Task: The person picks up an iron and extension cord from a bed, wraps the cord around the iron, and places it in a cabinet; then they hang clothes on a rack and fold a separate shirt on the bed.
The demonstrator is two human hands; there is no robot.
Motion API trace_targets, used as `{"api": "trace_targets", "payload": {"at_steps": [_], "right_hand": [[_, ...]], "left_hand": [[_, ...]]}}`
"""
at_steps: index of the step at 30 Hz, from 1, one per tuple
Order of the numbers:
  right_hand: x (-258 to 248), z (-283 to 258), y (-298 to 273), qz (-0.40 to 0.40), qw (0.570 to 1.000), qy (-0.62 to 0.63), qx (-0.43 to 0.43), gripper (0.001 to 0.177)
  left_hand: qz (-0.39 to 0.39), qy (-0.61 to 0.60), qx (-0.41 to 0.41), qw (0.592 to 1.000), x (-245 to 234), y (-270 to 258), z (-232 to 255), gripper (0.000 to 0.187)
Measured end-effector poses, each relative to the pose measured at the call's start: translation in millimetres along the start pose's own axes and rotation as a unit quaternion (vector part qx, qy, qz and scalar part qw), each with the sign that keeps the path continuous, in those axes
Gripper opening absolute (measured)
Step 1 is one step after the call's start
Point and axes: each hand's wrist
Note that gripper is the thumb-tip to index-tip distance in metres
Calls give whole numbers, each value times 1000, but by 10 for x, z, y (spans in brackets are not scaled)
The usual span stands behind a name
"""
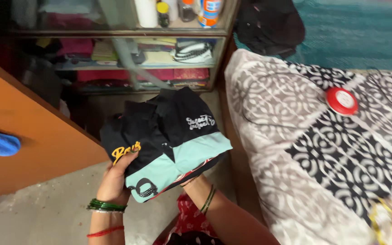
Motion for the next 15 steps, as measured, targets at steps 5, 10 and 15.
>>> {"api": "trace_targets", "payload": {"at_steps": [5, 10, 15], "right_hand": [[48, 405, 1302, 27, 999, -18, 15, 78], [201, 706, 2771, 50, 997, -50, 30, 77], [463, 814, 3592, 56, 993, -88, 49, 77]], "left_hand": [[17, 6, 42, 999, 89, 764, 682, 38], [14, -17, 127, 992, 179, 1710, 1454, 39], [147, 56, 120, 980, -40, 2421, 2129, 66]]}}
Point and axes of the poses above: each hand's wrist, its own y-axis towards the middle knuckle, its own x-axis out of the palm, z = x × y, and after that the axes turned 13 degrees about -x, right-handed
